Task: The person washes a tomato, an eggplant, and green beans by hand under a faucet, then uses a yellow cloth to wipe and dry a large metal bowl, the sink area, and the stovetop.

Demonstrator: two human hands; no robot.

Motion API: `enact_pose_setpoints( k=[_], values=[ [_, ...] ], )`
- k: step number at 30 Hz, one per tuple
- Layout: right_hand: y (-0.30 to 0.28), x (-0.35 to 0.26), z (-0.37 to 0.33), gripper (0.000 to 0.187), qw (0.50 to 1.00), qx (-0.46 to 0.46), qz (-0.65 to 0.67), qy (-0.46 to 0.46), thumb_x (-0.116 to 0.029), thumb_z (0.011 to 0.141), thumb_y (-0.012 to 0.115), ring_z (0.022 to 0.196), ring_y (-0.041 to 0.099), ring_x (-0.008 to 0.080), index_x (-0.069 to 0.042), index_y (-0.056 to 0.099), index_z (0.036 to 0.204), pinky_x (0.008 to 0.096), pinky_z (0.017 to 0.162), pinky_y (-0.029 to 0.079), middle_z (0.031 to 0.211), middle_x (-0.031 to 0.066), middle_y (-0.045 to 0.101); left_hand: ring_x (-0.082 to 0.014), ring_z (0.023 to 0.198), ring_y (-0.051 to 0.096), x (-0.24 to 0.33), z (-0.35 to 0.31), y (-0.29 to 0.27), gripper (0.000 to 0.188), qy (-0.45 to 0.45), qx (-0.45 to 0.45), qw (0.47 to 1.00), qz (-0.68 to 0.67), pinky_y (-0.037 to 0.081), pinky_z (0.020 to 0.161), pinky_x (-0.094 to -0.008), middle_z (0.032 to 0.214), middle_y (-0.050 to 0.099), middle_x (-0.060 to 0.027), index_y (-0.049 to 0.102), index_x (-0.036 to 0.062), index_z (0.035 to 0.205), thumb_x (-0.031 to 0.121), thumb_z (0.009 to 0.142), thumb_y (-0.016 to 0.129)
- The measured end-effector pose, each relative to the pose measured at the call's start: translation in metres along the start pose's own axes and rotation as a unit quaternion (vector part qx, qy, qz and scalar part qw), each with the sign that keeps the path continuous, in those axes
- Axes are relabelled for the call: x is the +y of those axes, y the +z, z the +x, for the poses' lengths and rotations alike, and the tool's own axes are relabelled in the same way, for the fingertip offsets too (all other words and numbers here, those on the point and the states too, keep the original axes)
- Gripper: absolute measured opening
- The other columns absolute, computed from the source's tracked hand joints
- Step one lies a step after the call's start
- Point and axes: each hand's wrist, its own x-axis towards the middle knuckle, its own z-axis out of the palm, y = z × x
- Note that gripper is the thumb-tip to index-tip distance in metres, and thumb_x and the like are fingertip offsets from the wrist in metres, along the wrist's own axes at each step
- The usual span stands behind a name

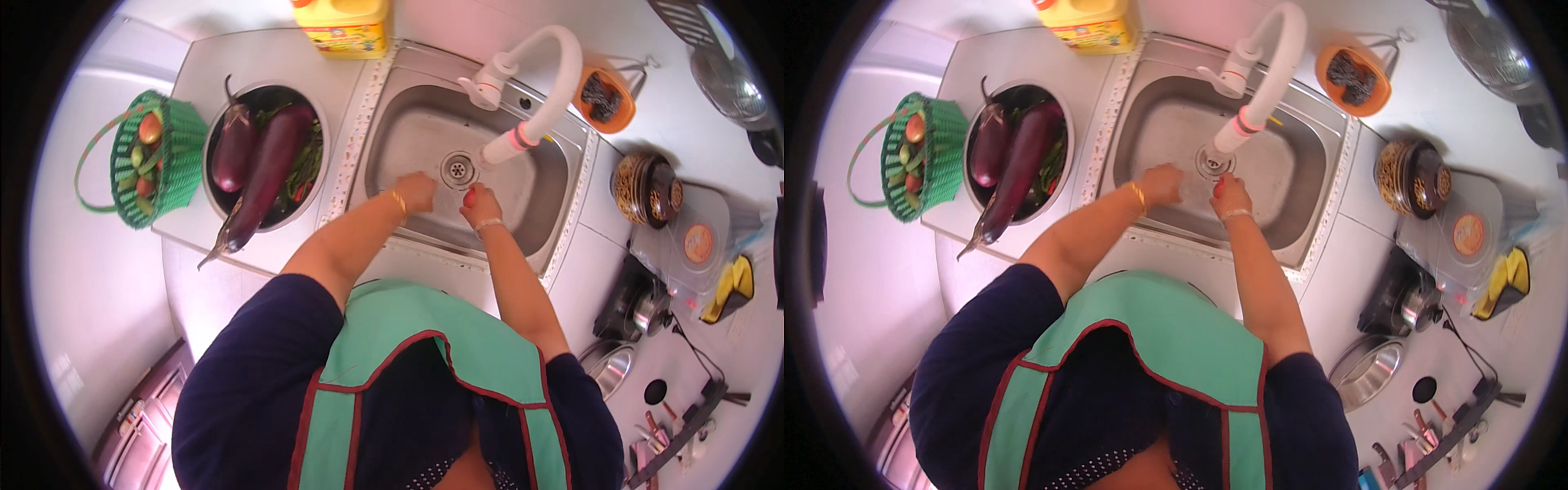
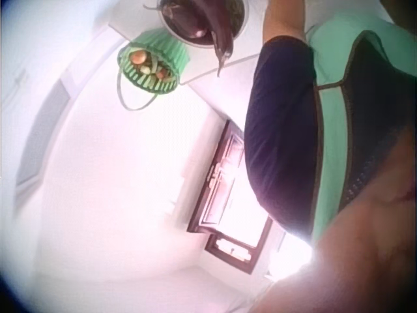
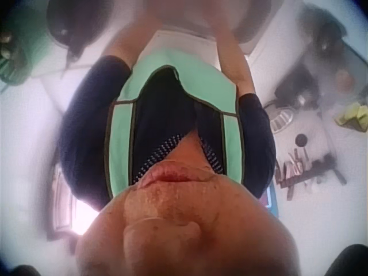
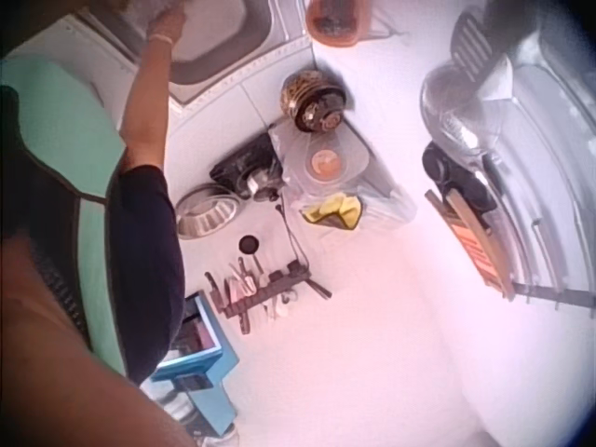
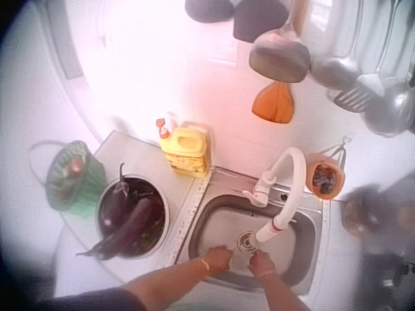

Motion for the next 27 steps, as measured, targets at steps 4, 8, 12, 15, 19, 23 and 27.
enact_pose_setpoints(
  k=[4, 8, 12, 15, 19, 23, 27],
  values=[
    [0.008, -0.013, -0.046, 0.045, 0.995, 0.011, -0.094, 0.014, -0.019, 0.084, 0.062, 0.105, 0.057, 0.0255, -0.009, 0.045, 0.125, 0.0396, 0.083, 0.053, 0.119, 0.0107, 0.053, -0.0271, 0.112, 0.052, 0.064, -0.04, -0.078, 0.041, -0.127, -0.099, 0.806, -0.569, 0.043, 0.092, -0.0393, 0.113, 0.058, -0.0136, 0.059, 0.0081, 0.115, 0.026, 0.079, 0.062],
    [0.021, -0.039, -0.067, 0.045, 0.906, -0.101, 0.409, -0.044, -0.014, 0.083, 0.063, 0.104, 0.057, 0.0242, -0.011, 0.046, 0.124, 0.0373, 0.081, 0.054, 0.12, 0.0095, 0.053, -0.0248, 0.112, 0.05, 0.059, -0.06, -0.1, 0.051, -0.032, -0.053, 0.635, -0.77, 0.042, 0.093, -0.0386, 0.128, 0.05, -0.0133, 0.052, 0.0079, 0.122, 0.031, 0.079, 0.063],
    [0.033, 0.003, -0.051, 0.047, 0.812, 0.163, -0.546, -0.124, -0.017, 0.085, 0.062, 0.105, 0.057, 0.0246, -0.013, 0.043, 0.127, 0.0393, 0.082, 0.054, 0.122, 0.009, 0.052, -0.0232, 0.103, 0.056, 0.047, -0.074, -0.051, 0.046, -0.083, 0.002, 0.985, -0.148, 0.045, 0.089, -0.0401, 0.121, 0.055, -0.0095, 0.052, 0.0084, 0.122, 0.032, 0.084, 0.06],
    [0.057, -0.019, -0.086, 0.053, 0.998, 0.004, 0.016, -0.068, -0.02, 0.078, 0.068, 0.105, 0.057, 0.0248, -0.012, 0.045, 0.125, 0.0375, 0.084, 0.051, 0.123, 0.0106, 0.052, -0.025, 0.1, 0.058, 0.078, -0.13, -0.104, 0.045, -0.056, 0.007, 0.877, -0.477, 0.045, 0.09, -0.0371, 0.12, 0.056, -0.0124, 0.054, 0.0074, 0.12, 0.031, 0.082, 0.062],
    [0.077, -0.001, -0.087, 0.05, 0.987, 0.034, -0.105, -0.116, -0.018, 0.082, 0.063, 0.101, 0.058, 0.0233, -0.009, 0.044, 0.127, 0.0339, 0.082, 0.052, 0.121, 0.0115, 0.053, -0.023, 0.104, 0.055, 0.057, -0.154, -0.088, 0.044, -0.098, -0.015, 0.939, -0.33, 0.046, 0.088, -0.0335, 0.12, 0.055, -0.0136, 0.053, 0.0083, 0.121, 0.025, 0.081, 0.063],
    [0.144, -0.023, -0.12, 0.051, 0.991, 0.073, 0.104, -0.048, -0.018, 0.074, 0.067, 0.097, 0.059, 0.0212, -0.005, 0.049, 0.12, 0.0328, 0.078, 0.051, 0.108, 0.0107, 0.058, -0.0231, 0.096, 0.059, 0.043, -0.196, -0.1, 0.038, 0.034, 0.074, 0.945, -0.318, 0.047, 0.083, -0.0318, 0.111, 0.059, -0.0137, 0.057, 0.0074, 0.114, 0.024, 0.081, 0.063],
    [0.196, 0.005, -0.115, 0.042, 0.917, 0.273, -0.259, -0.132, -0.018, 0.078, 0.069, 0.091, 0.059, 0.0181, -0.005, 0.051, 0.114, 0.0315, 0.075, 0.054, 0.103, 0.0077, 0.057, -0.024, 0.088, 0.063, 0.021, -0.254, -0.118, 0.035, 0.064, 0.137, 0.918, -0.366, 0.049, 0.08, -0.0325, 0.101, 0.063, -0.0142, 0.06, 0.0045, 0.107, 0.023, 0.078, 0.063]
  ],
)
